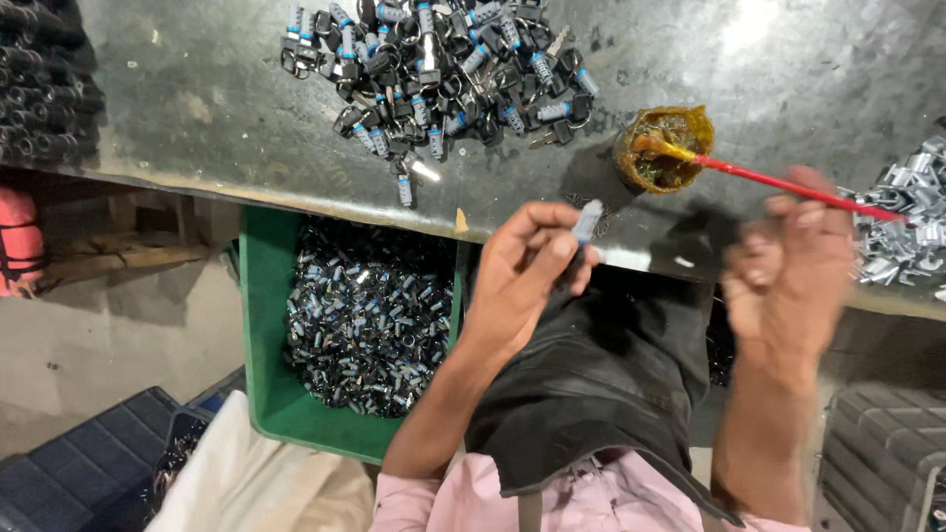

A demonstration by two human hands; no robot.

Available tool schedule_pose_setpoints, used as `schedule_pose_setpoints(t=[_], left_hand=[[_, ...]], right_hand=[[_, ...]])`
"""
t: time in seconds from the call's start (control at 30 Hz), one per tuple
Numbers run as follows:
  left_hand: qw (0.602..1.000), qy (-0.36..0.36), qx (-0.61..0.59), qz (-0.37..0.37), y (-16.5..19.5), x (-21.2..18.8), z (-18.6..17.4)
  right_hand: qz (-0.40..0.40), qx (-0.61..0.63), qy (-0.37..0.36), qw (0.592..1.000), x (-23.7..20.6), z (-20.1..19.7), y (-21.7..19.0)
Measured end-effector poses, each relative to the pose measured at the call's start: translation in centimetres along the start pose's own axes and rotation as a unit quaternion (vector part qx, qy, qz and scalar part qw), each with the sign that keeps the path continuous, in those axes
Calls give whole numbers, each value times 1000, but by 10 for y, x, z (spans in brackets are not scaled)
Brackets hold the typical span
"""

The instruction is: The person repeatedly picks small cylindrical components from a green bin, applies a brown paste to the top using a red-handled brush, and attaches a small metal clip to each unit. Finished units are placed on the metal table. The process is repeated continuously throughout the clip.

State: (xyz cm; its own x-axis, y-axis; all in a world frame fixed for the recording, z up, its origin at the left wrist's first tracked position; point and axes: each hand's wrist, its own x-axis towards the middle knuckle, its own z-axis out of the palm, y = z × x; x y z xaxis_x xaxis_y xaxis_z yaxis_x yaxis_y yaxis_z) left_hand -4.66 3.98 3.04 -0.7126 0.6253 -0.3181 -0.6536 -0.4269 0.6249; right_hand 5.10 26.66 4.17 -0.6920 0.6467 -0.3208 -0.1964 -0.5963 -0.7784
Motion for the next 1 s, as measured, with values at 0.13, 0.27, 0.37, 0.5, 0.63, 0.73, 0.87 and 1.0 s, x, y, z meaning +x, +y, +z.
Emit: schedule_pose_setpoints(t=[0.13, 0.27, 0.37, 0.5, 0.63, 0.73, 0.87, 1.0], left_hand=[[996, 5, -87, -20, -17, 36, 5], [991, 20, -126, -43, -22, 53, 5], [984, -18, -168, -55, -25, 51, 1], [981, -22, -182, -65, -28, 47, 3], [977, -107, -177, -61, 5, 19, 10], [888, -227, 396, 59, 70, -11, -13], [428, 33, 889, 162, 88, -27, -20], [532, 92, 806, 241, 59, 60, -10]], right_hand=[[-273, -350, -18, 896, -11, -15, -10], [-291, -286, -48, 912, -19, -17, -13], [-268, -263, -41, 926, -17, -8, -12], [-293, -322, -24, 900, -7, 9, -12], [-160, -373, -33, 913, 2, 20, -20], [-14, -452, -124, 883, -2, 22, -23], [26, -520, -183, 834, -21, 29, -5], [-81, -637, -232, 731, -31, 47, 27]])
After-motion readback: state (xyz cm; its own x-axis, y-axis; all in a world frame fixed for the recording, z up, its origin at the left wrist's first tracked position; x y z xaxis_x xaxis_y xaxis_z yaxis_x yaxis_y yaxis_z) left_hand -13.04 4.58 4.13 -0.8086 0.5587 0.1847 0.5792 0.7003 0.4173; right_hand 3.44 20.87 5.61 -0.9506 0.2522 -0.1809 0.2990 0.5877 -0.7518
